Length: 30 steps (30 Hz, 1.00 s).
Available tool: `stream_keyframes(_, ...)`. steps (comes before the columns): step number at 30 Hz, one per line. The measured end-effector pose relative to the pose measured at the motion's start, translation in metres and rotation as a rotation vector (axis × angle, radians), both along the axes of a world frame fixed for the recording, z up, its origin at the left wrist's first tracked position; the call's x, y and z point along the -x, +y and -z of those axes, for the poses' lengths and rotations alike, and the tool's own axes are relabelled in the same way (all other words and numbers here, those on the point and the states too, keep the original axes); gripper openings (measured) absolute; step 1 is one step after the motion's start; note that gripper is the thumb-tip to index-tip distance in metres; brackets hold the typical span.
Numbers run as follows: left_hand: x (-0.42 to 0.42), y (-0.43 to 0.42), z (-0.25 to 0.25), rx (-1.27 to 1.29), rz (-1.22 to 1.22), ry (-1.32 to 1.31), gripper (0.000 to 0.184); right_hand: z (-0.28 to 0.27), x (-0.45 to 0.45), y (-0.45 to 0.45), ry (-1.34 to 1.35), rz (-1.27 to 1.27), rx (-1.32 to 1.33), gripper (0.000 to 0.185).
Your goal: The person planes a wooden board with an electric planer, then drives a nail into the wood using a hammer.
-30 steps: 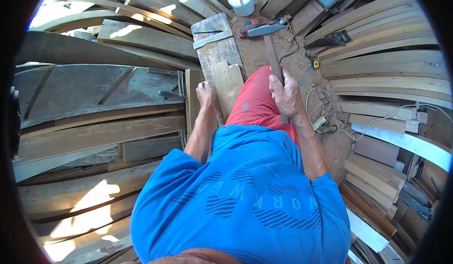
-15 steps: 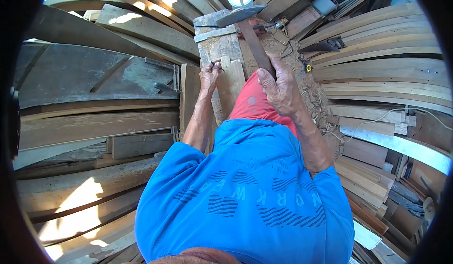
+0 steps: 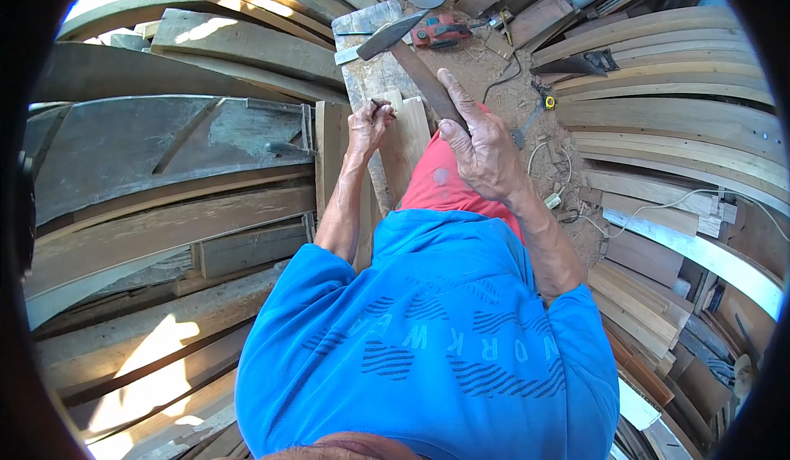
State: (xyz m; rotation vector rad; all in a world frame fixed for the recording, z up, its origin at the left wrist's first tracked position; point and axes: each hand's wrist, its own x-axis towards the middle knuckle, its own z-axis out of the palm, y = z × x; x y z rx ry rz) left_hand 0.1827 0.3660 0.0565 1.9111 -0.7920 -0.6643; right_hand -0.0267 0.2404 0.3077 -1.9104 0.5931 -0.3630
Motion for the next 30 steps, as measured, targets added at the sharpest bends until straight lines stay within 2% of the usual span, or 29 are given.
stream_keyframes(5,0.007,-0.001,-0.009,0.105,-0.009,0.005,0.008,0.018,-0.011,-0.006,-0.016,-0.058,0.152,0.060)
stream_keyframes(11,0.003,-0.005,-0.015,0.086,0.081,-0.166,0.009,0.028,-0.023,-0.008,0.033,-0.123,0.229,0.059)
stream_keyframes(14,0.003,-0.006,-0.016,0.102,0.077,-0.160,0.008,0.036,-0.023,-0.009,0.039,-0.127,0.259,0.058)
stream_keyframes(17,0.001,-0.005,-0.001,0.143,0.104,-0.214,0.007,0.043,-0.024,-0.009,-0.008,-0.106,0.252,0.059)
stream_keyframes(20,-0.001,-0.008,0.002,0.193,0.160,-0.238,0.006,0.056,-0.021,-0.010,0.155,-0.120,0.293,0.058)
stream_keyframes(23,-0.003,-0.008,-0.001,0.133,0.191,-0.284,0.005,0.071,-0.020,-0.023,0.554,-0.288,0.427,0.057)
stream_keyframes(26,-0.004,-0.014,-0.003,0.118,0.210,-0.314,0.008,0.048,-0.019,-0.024,0.402,-0.203,0.331,0.057)
stream_keyframes(29,-0.005,-0.016,-0.001,0.123,0.226,-0.277,0.007,0.033,-0.024,-0.013,-0.080,-0.020,0.297,0.058)
stream_keyframes(30,-0.005,-0.016,-0.001,0.111,0.231,-0.290,0.007,0.044,-0.023,-0.013,-0.077,-0.025,0.325,0.057)
